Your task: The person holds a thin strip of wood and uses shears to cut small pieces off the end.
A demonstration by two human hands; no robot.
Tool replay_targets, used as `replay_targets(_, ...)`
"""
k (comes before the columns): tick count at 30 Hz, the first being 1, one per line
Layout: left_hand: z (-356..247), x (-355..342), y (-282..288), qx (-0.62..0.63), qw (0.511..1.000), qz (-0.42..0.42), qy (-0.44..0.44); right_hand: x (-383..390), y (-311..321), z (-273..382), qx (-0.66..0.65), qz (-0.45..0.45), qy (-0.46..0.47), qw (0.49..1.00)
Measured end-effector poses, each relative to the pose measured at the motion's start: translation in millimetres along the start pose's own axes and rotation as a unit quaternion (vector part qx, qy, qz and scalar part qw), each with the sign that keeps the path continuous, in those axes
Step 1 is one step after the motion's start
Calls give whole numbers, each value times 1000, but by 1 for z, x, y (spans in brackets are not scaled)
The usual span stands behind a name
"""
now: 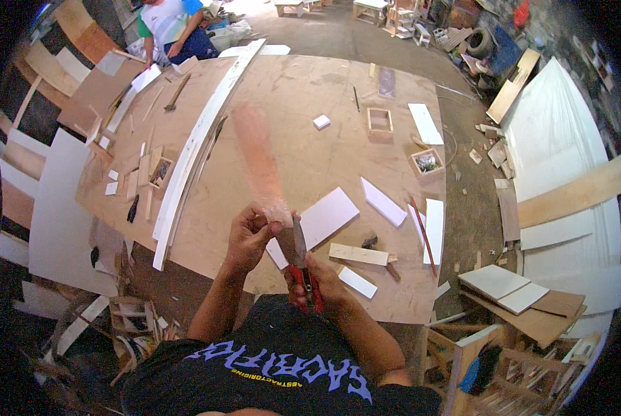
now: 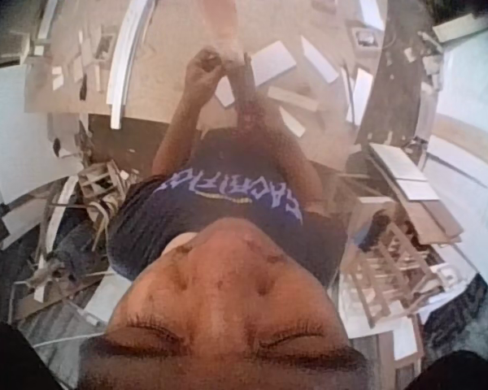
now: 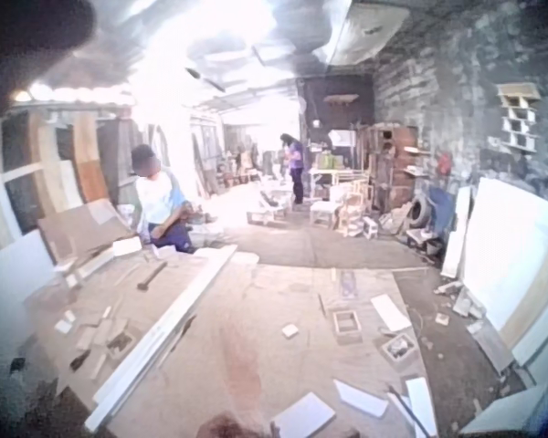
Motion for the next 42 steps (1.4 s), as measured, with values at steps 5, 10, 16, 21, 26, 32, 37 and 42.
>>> replay_targets(5,-3,0,4,113,993,-21,2,10,-25,9,202,17,53,978)
replay_targets(10,-6,5,5,150,988,-12,19,7,-46,10,245,32,37,968)
replay_targets(16,-11,16,10,131,990,-42,-4,-2,-52,1,251,9,1,968)
replay_targets(21,-8,33,28,52,996,-71,-33,-3,-52,-18,239,-11,0,971)
replay_targets(26,12,43,41,-13,999,-43,-20,-3,-39,-46,159,-27,-23,987)
replay_targets(32,32,62,66,-15,998,-44,36,-19,-21,-78,83,-33,-55,995)
replay_targets(37,18,69,90,-20,999,-28,7,-42,-29,-98,60,-12,-60,996)
replay_targets(42,14,73,136,-26,999,-39,-7,-75,-38,-115,93,-71,-45,992)
Point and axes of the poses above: each hand's wrist, its own x-axis away from the middle knuckle, its own y-axis out of the back of the hand, z = x × y, the point moved 10 cm from there along -x, towards the middle knuckle, and after that the axes turned 1 degree about z, right-handed, at the moved point
